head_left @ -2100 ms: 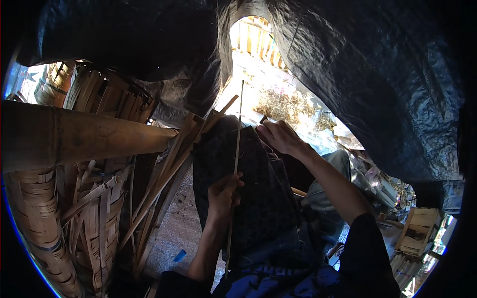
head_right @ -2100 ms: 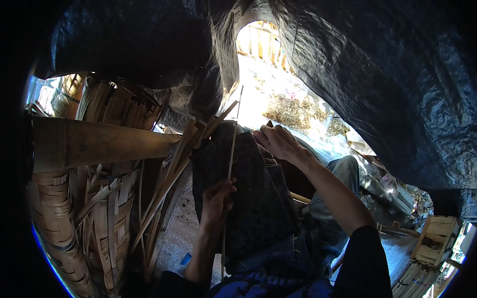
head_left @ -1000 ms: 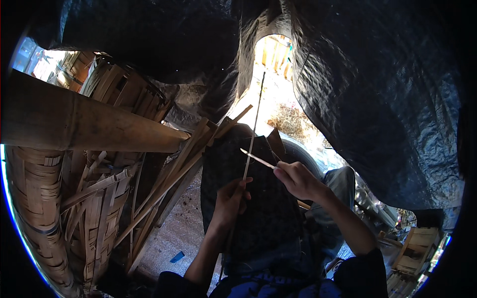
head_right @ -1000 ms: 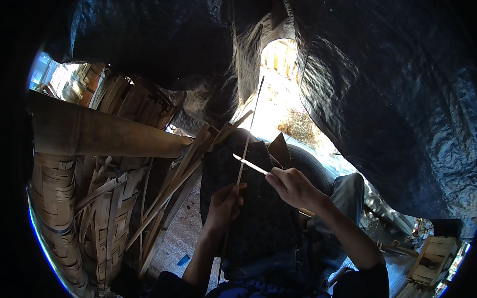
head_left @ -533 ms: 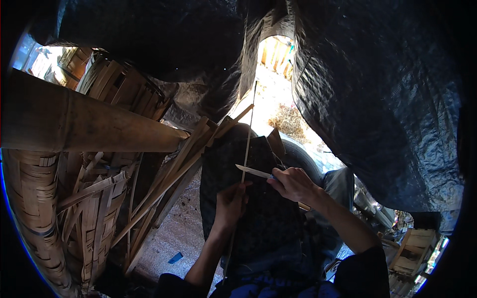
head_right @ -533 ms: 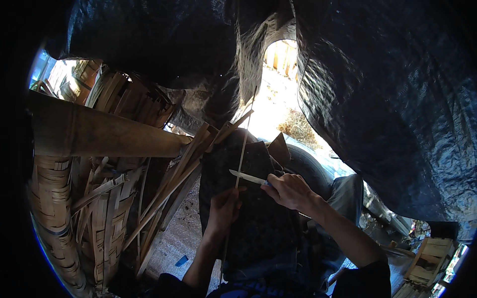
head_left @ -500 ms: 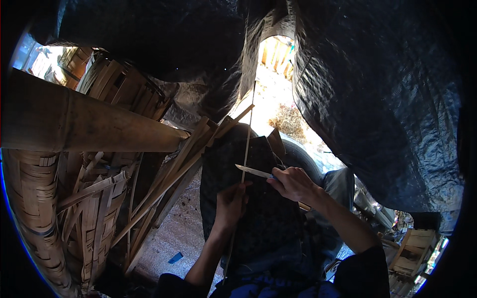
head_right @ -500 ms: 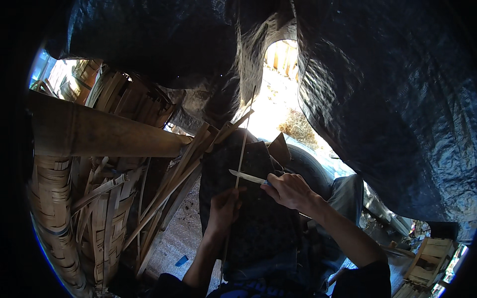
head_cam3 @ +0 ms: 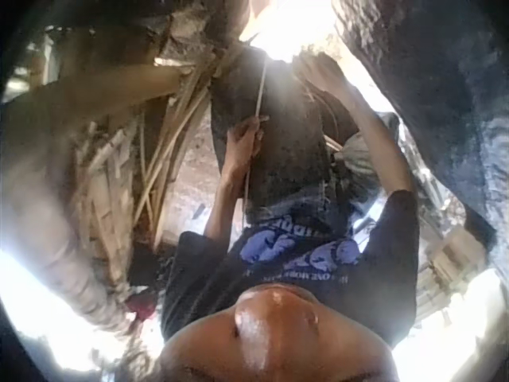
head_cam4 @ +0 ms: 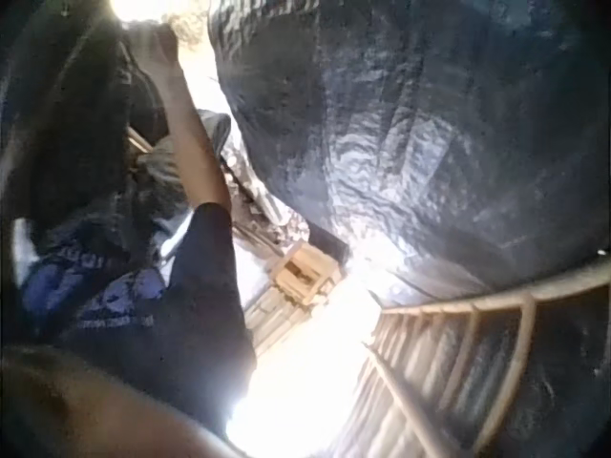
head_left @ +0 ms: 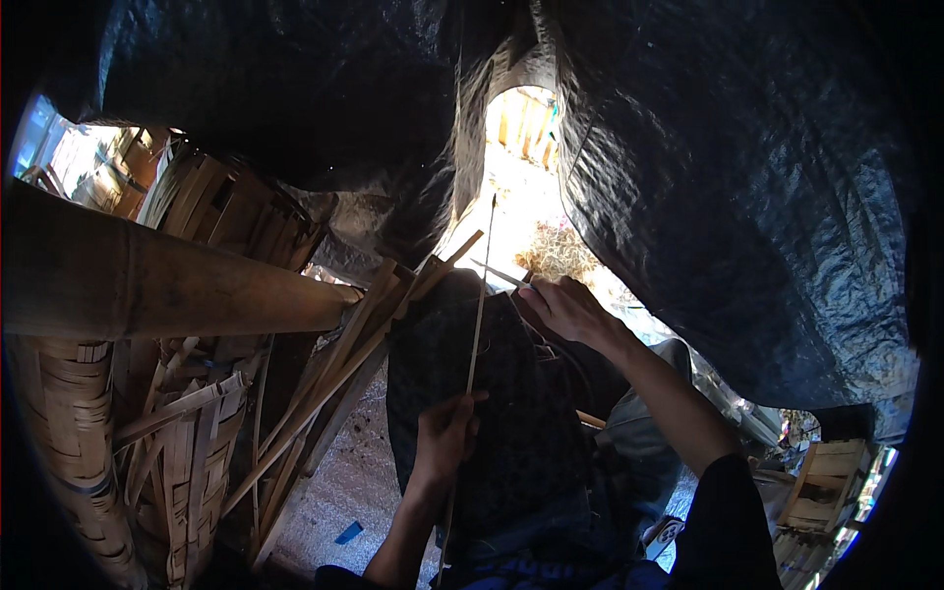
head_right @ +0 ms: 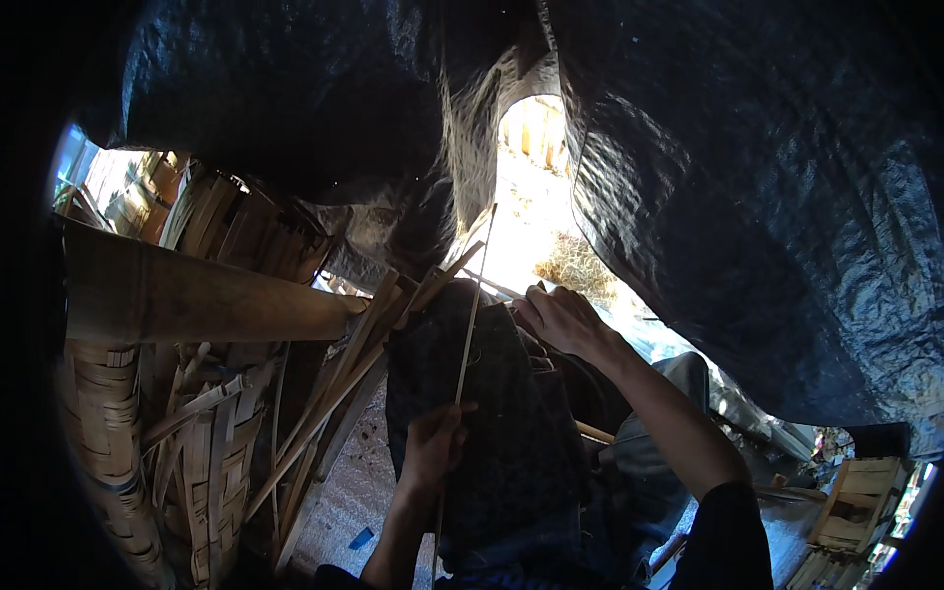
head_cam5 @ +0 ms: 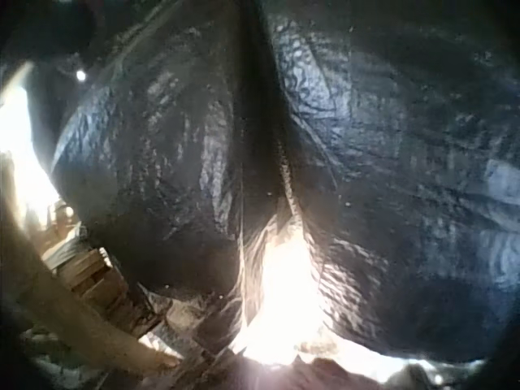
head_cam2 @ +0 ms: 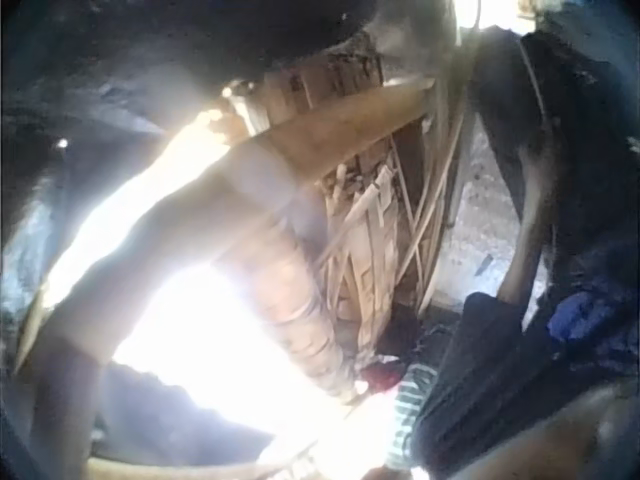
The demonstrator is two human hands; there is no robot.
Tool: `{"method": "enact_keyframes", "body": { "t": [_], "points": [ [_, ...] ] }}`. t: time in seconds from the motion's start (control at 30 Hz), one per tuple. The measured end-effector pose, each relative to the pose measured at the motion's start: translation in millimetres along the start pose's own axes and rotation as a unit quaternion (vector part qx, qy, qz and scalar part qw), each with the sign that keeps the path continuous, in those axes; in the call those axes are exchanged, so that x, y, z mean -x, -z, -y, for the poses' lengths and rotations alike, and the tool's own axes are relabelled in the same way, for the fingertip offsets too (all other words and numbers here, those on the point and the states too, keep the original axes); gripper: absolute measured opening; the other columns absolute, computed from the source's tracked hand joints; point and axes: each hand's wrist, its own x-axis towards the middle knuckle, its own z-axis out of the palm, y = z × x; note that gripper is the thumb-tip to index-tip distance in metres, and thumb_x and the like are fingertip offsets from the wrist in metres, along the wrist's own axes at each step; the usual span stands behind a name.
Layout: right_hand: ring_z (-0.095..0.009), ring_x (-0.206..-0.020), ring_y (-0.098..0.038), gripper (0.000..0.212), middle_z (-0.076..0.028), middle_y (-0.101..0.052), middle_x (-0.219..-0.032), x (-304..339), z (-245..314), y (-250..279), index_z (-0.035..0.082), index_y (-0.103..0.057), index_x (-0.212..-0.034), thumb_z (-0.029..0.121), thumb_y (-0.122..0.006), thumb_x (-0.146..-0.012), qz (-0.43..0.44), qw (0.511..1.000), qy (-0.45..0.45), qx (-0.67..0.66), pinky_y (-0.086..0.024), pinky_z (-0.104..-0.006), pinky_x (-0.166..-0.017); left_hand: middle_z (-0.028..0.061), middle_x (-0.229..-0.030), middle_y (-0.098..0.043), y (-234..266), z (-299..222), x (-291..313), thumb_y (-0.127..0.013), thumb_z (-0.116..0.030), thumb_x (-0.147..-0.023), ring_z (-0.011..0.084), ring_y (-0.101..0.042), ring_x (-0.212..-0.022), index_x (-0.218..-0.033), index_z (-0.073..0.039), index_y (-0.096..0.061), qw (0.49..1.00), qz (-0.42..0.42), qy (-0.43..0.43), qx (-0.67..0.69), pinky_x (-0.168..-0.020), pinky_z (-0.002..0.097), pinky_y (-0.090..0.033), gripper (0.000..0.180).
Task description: Scraping or shaving a thin bamboo stick using a small knife.
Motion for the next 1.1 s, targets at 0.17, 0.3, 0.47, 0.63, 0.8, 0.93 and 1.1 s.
{"method": "enact_keyframes", "body": {
  "t": [0.17,0.3,0.47,0.63,0.8,0.93,1.1],
  "points": [
    [-0.039,-0.059,-0.061,0.045,-0.021,-0.06,-0.061,-39,-49,6,0.001,-0.057,-0.075,0.037,-0.043,-0.098,-0.017,0.971,-0.224,0.084,-0.048,-0.0478,-0.055,-0.0028,-0.064,-0.05,-3,0,-3,-0.051,-0.021,-0.098,0.0028,-0.04,-0.046,-0.111,0.001,-0.063,1.0,0.01,0.004,0.023,-0.041,0.0195,-0.031,0.028],
    [-0.026,-0.051,-0.055,0.061,-0.014,-0.055,-0.059,-39,-32,12,-0.001,-0.062,-0.083,0.053,-0.037,-0.096,-0.103,0.929,-0.311,-0.172,-0.044,-0.0389,-0.05,0.0012,-0.069,-0.058,-10,0,-8,-0.054,-0.02,-0.096,0.0042,-0.045,-0.048,-0.11,0.002,-0.063,0.999,-0.005,-0.022,0.045,-0.043,0.0198,-0.036,0.028],
    [-0.007,-0.064,-0.05,0.038,0.002,-0.05,-0.06,-12,71,-7,0.001,-0.067,-0.088,0.038,-0.059,-0.092,0.019,0.86,-0.351,-0.371,-0.04,-0.0252,-0.061,0.0057,-0.077,-0.064,-20,-3,-7,-0.056,-0.02,-0.095,0.0055,-0.05,-0.05,-0.109,0.003,-0.063,0.997,-0.049,-0.051,-0.018,-0.045,0.0203,-0.039,0.028],
    [-0.001,-0.043,-0.032,0.018,0.009,-0.04,-0.057,-18,89,16,0.006,-0.061,-0.094,0.024,-0.064,-0.09,-0.007,0.732,-0.407,-0.546,-0.023,-0.0196,-0.04,0.0043,-0.069,-0.061,-15,-17,2,-0.047,-0.026,-0.1,0.0045,-0.046,-0.045,-0.105,0.002,-0.063,0.999,0.037,-0.032,0.013,-0.042,0.0185,-0.034,0.033],
    [-0.007,-0.049,-0.038,0.023,0.006,-0.038,-0.057,-1,77,8,0.003,-0.06,-0.095,0.025,-0.06,-0.093,-0.035,0.88,-0.3,-0.366,-0.031,-0.0255,-0.046,-0.004,-0.059,-0.046,-3,2,-11,-0.042,-0.029,-0.101,0.0016,-0.037,-0.044,-0.095,-0.001,-0.062,0.998,0.034,-0.051,-0.016,-0.039,0.0189,-0.026,0.035],
    [-0.015,-0.05,-0.043,0.027,-0.002,-0.042,-0.055,33,88,40,0.002,-0.06,-0.087,0.027,-0.056,-0.095,0.096,0.924,-0.223,-0.295,-0.039,-0.03,-0.053,-0.008,-0.056,-0.039,-10,7,-17,-0.043,-0.028,-0.101,0.0,-0.031,-0.044,-0.092,-0.003,-0.063,0.998,-0.004,-0.055,0.016,-0.039,0.0194,-0.021,0.034],
    [-0.032,-0.052,-0.058,0.033,-0.015,-0.051,-0.053,49,93,39,0.003,-0.051,-0.072,0.029,-0.058,-0.093,0.166,0.98,-0.066,-0.091,-0.046,-0.0411,-0.052,-0.0077,-0.056,-0.038,-9,15,-22,-0.043,-0.028,-0.102,0.0002,-0.03,-0.045,-0.09,-0.002,-0.063,0.995,-0.005,-0.1,0.008,-0.041,0.0202,-0.02,0.035]
  ]
}}
